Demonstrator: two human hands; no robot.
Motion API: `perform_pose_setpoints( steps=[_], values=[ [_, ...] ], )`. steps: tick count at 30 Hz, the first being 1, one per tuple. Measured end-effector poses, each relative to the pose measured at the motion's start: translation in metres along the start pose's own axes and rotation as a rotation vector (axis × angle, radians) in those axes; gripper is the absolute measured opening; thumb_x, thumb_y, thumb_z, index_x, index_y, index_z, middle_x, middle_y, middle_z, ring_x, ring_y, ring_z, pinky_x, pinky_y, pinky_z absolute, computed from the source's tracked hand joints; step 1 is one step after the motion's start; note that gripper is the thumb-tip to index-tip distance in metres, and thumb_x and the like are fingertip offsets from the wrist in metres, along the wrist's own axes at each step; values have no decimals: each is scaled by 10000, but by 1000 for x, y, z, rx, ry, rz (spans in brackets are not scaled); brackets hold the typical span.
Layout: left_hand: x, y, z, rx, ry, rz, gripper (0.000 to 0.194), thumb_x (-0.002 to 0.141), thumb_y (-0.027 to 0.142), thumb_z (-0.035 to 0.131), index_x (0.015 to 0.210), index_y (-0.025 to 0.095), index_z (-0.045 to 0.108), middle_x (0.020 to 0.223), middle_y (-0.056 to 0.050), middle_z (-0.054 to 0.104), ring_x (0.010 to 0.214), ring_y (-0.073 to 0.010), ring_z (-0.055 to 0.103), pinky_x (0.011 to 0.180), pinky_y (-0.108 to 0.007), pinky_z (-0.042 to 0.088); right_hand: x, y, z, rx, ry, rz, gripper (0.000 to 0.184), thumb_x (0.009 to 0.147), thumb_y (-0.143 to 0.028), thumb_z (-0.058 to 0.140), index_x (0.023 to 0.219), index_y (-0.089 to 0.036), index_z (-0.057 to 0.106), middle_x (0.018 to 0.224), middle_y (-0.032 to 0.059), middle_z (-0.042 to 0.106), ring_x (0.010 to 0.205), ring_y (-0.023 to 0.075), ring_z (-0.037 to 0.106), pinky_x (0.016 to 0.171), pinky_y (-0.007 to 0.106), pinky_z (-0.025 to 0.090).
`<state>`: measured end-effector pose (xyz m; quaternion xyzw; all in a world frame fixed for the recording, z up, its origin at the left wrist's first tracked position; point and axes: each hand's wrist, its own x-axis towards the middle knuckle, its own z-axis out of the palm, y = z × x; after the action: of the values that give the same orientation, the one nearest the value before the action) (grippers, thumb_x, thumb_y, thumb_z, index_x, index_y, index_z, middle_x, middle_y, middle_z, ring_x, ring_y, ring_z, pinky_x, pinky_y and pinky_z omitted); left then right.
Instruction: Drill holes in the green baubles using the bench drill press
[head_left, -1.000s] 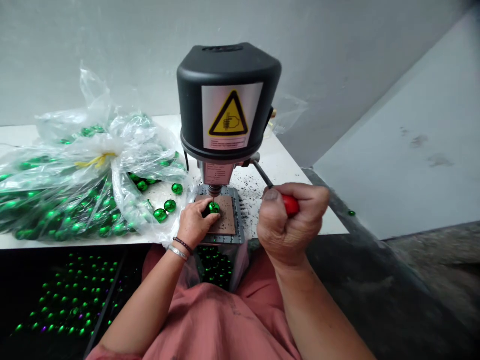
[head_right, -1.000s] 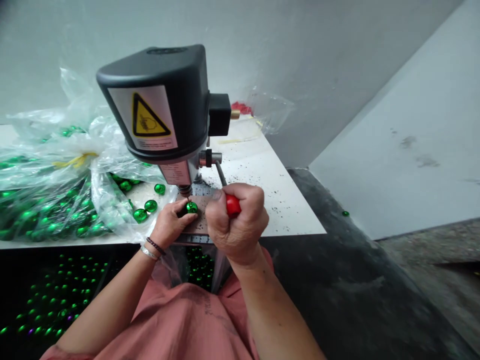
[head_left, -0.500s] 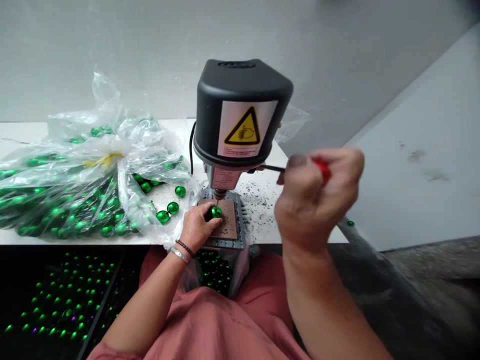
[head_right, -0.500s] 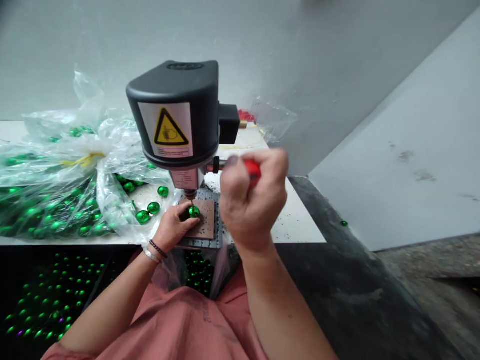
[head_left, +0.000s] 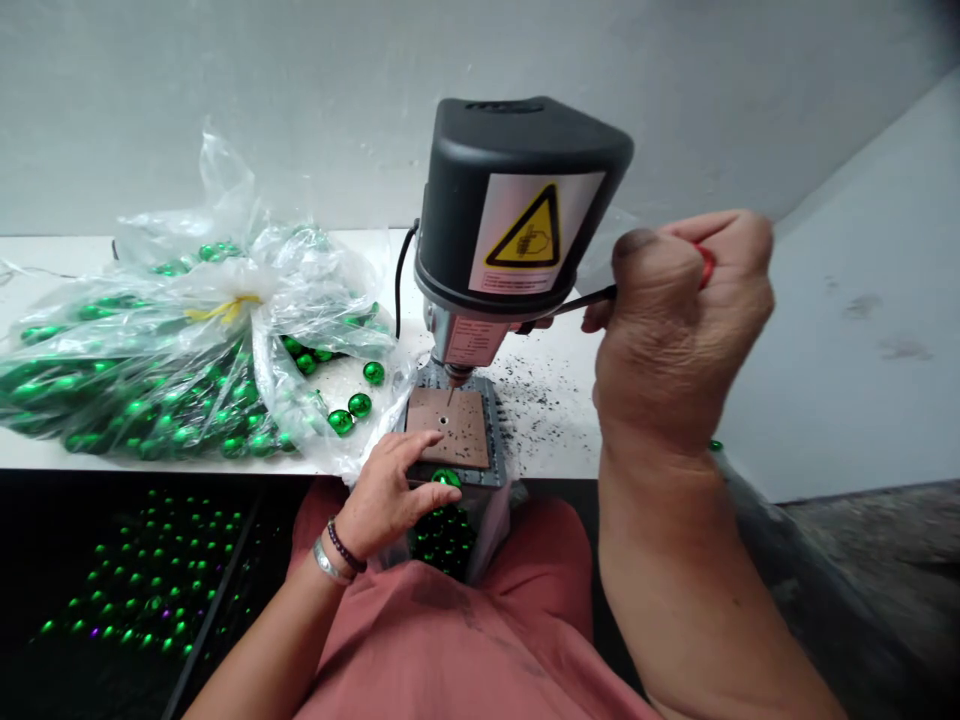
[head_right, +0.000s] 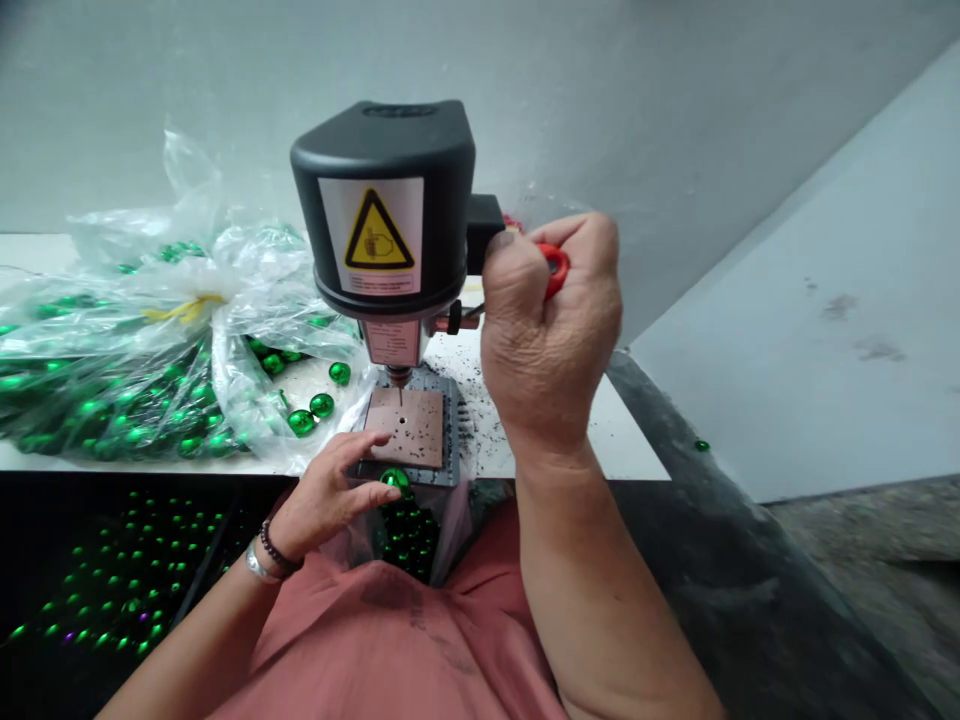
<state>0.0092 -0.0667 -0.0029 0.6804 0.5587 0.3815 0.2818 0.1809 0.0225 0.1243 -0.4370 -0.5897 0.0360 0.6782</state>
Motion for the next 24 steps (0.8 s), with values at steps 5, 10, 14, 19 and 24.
perform_pose_setpoints(
  steps=[5,10,14,19,24],
  values=[
    [21,-26,-18,455,300,-39,316,821,315,508,1078,166,614,1092,-119,618,1045,-235,535,944,-396,403,0,1,0,8,11,12,197,824,-335,439,745,-157,409,652,-61,368,540,17,392,542,186,360],
    [42,-55,-29,843,149,-267,414,800,226,467,1190,100,529,1113,-181,581,1026,-298,544,889,-436,416,-1,1,0,23,1,20,188,826,-334,439,757,-161,420,654,-60,375,537,12,402,506,164,355],
    [46,-63,-29,871,-1,-259,442,815,208,427,1255,181,460,1109,-149,584,980,-281,572,832,-431,439,-2,2,-1,48,0,16,202,817,-359,450,775,-163,431,671,-55,391,552,14,413,524,171,376],
    [50,-64,-39,529,154,-255,429,835,308,429,1225,131,452,1073,-133,606,948,-222,593,832,-354,456,-4,1,-2,66,4,24,184,802,-344,463,768,-165,434,682,-39,414,647,44,461,645,222,435],
    [47,-59,-27,488,212,-187,439,823,322,457,1205,108,482,1068,-147,613,971,-237,580,857,-373,446,-6,-1,-2,93,22,45,157,794,-313,465,761,-165,423,695,-34,424,632,39,448,651,227,432]
  ],
)
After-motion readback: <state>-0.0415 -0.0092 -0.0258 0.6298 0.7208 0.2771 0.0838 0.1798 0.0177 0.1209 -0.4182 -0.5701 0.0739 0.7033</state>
